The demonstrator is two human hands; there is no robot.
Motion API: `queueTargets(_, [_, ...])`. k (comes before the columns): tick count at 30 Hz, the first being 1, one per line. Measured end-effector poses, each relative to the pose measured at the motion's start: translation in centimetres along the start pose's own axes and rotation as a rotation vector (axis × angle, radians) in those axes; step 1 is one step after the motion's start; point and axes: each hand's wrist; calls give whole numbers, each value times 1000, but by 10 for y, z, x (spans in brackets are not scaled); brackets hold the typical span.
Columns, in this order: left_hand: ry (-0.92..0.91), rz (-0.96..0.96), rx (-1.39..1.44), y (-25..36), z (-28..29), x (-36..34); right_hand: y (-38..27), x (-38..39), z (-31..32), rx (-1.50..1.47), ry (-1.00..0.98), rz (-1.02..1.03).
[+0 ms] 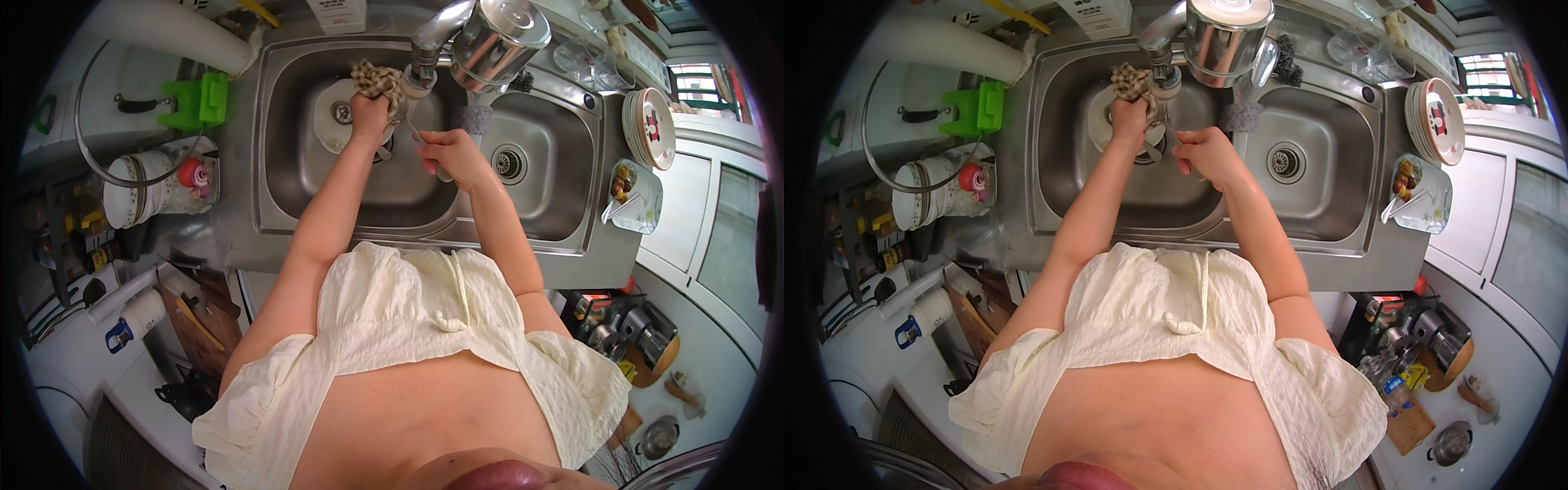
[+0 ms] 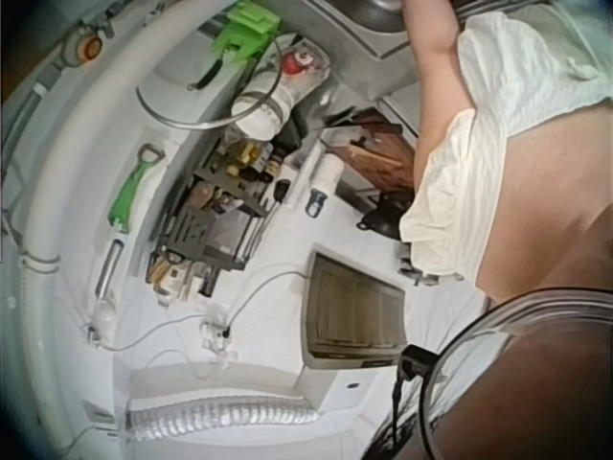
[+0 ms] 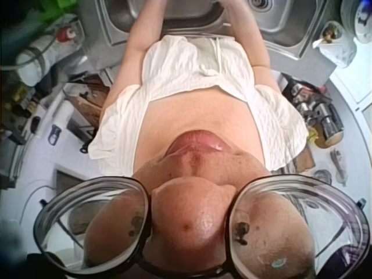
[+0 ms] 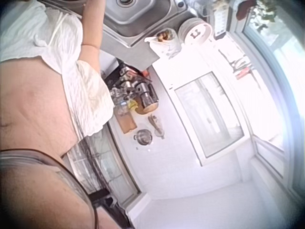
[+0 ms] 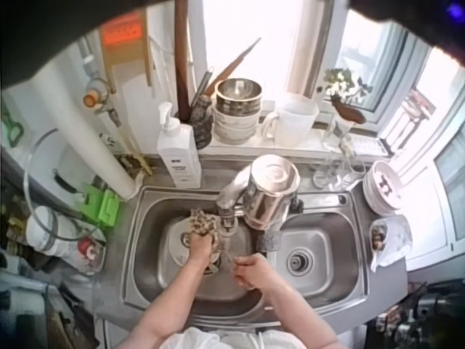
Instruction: The person washes a spoon, a plate, a wooden spatula, and a knife in a double-basin stainless steel sink using a checkered cloth and running water. They scrub each item, rinse it, and place it aside.
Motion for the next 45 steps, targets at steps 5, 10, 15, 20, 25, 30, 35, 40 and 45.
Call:
queueTargets(5, [237,160,-204,-4,-5,6,16,0,-19,-186,49,137])
queueTargets(10, [245,431,-132,12,-23,23,17,-7,-33,-168,137,141])
queueTargets(15, [26,388,426,11,-22,29,15,-8,-28,-112,149,150])
queueTargets(20, [22,168,239,8,-3,8,10,-3,-18,-18,72,69])
queueTargets(25, [164,-3,-19,4,-2,-4,9,-4,-26,-146,69,123])
queueTargets(30, [306,350,-84,15,-19,15,19,-11,-40,-204,107,218])
queueTargets(35, [10,369,-1,-4,0,22,28,-19,-48,-189,144,256])
queueTargets(40, [96,402,205,12,-4,21,30,-30,-40,-55,126,231])
queueTargets(45, [-40,403,2,22,11,22,17,-71,-13,198,357,260])
Point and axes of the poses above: each hand's wrist, its own x-axis away from the middle knuckle, its own z-axis out of the back of the hand, y = z × x, and after that the axes turned 1 degree about -x, right-handed
